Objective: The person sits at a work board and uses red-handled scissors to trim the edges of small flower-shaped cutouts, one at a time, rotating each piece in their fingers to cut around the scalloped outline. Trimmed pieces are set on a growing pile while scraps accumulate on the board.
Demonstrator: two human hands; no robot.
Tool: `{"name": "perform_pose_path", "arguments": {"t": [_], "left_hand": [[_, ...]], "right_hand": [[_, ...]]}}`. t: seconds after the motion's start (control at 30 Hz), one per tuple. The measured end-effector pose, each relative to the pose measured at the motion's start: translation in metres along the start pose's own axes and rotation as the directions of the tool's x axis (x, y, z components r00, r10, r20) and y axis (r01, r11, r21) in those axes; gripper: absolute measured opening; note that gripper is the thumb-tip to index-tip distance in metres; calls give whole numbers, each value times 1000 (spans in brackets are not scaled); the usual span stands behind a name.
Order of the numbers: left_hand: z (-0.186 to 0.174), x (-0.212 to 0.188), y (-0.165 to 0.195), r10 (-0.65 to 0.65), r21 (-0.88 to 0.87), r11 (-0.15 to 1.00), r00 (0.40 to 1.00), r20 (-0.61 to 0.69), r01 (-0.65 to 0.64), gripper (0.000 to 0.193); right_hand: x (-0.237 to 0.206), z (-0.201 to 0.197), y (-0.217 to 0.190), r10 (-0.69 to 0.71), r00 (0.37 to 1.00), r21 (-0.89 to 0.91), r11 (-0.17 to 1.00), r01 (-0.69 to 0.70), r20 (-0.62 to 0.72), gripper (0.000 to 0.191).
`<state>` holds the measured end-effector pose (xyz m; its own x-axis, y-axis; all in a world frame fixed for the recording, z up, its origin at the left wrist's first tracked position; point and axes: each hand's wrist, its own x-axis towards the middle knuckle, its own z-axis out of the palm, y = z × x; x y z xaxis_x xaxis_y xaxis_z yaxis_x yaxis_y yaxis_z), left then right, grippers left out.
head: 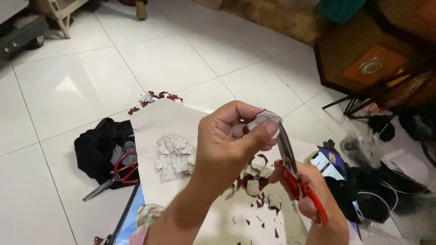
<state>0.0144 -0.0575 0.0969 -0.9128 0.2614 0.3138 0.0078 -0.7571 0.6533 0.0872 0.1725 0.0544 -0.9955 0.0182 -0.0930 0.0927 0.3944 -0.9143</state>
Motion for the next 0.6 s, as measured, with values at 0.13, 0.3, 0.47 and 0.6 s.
{"name": "perform_pose_path", "arguments": {"t": [0.13, 0.3, 0.47, 0.6], "left_hand": [[1, 6, -5, 61, 9, 998, 998, 0, -61, 22], [3, 1, -12, 38, 19, 999, 999, -30, -38, 21], [6, 0, -15, 23, 17, 1000, 997, -70, -21, 21], [9, 0, -13, 23, 16, 1000, 997, -75, -22, 22]], "right_hand": [[7, 4, 3, 160, 985, 0, 987, -161, -67, 122], [6, 4, 14, -28, 999, 138, 990, 24, 26, 133], [3, 3, 24, -93, 994, 206, 975, 81, 51, 135], [5, 4, 22, 40, 999, 174, 984, -34, -30, 127]]}}
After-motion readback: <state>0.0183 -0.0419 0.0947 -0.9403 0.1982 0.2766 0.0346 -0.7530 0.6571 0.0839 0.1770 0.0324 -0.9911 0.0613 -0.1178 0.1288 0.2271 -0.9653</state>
